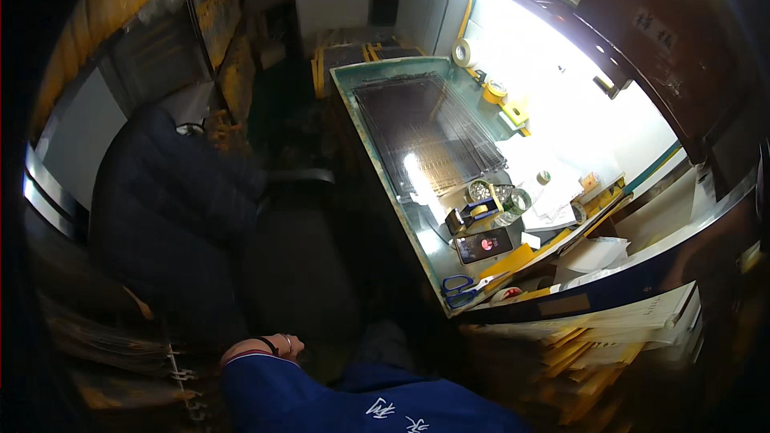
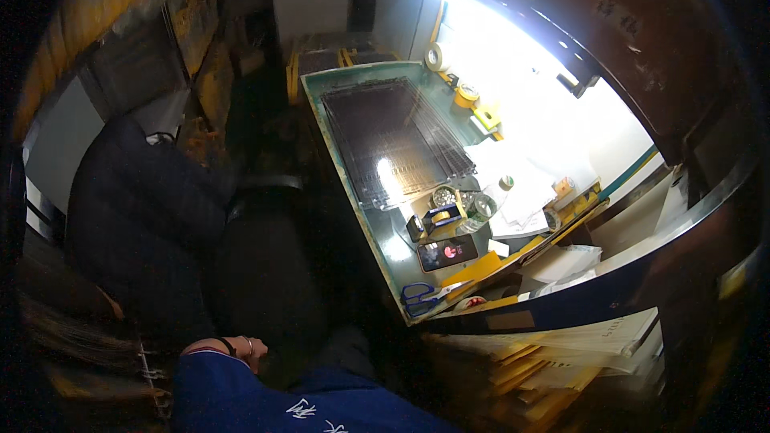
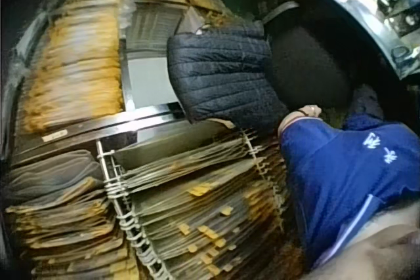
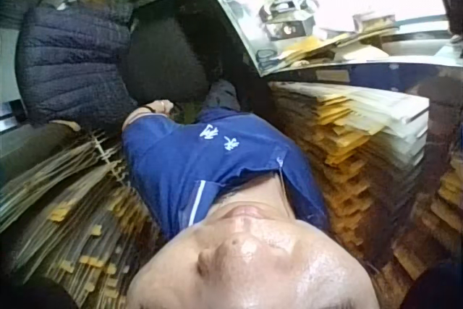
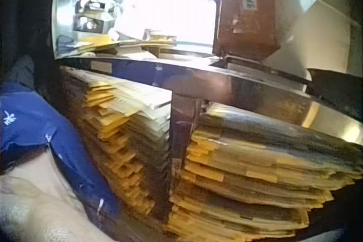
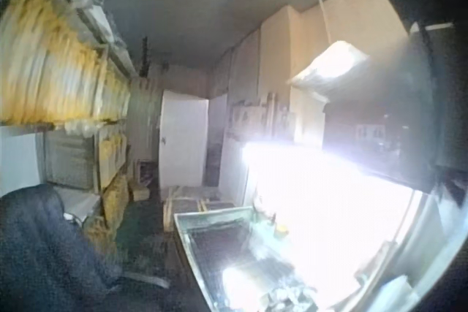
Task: Cutting and organizing solar cell sheets at a workbench.
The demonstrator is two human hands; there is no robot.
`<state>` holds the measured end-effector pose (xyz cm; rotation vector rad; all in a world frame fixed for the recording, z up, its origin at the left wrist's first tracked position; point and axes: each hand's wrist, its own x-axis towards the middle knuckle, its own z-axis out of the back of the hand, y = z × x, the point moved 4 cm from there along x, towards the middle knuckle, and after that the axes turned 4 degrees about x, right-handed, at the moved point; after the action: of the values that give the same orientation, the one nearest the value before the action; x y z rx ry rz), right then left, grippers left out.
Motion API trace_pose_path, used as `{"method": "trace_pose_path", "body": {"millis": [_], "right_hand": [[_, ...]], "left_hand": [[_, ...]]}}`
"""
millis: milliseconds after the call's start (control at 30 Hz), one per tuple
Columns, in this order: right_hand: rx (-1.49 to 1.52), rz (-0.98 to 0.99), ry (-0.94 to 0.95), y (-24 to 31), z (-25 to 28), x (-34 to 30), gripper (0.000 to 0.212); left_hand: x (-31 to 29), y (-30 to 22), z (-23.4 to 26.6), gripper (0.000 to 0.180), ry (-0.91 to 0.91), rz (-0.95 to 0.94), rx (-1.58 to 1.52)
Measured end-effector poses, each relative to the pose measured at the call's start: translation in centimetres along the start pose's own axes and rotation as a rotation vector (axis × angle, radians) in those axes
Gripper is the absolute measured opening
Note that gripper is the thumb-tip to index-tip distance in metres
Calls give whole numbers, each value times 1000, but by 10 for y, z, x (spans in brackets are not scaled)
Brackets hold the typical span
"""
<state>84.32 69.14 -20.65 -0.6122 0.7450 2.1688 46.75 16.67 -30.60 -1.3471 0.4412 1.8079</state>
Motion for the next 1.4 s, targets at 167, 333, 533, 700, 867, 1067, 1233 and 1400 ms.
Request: {"method": "trace_pose_path", "body": {"millis": [167,333,533,700,867,1067,1233,1400], "right_hand": [[-11,44,-40,22,20,21,16],[-6,55,-98,49,42,42,16],[1,40,-192,109,70,88,16],[7,96,-307,195,120,177,16],[-42,-20,-328,203,110,161,17],[-112,-15,-297,255,127,155,17],[-144,-20,-332,304,162,167,17],[-131,-9,-390,373,202,222,17]], "left_hand": [[19,59,-6,47,425,95,-902],[0,128,203,37,-623,324,-156],[-6,227,348,59,-1031,642,-266],[31,392,280,103,-964,995,55],[53,402,334,50,-637,880,-254],[71,483,311,32,-561,883,-244],[99,532,299,38,-423,767,-128],[96,562,319,22,-609,511,250]]}}
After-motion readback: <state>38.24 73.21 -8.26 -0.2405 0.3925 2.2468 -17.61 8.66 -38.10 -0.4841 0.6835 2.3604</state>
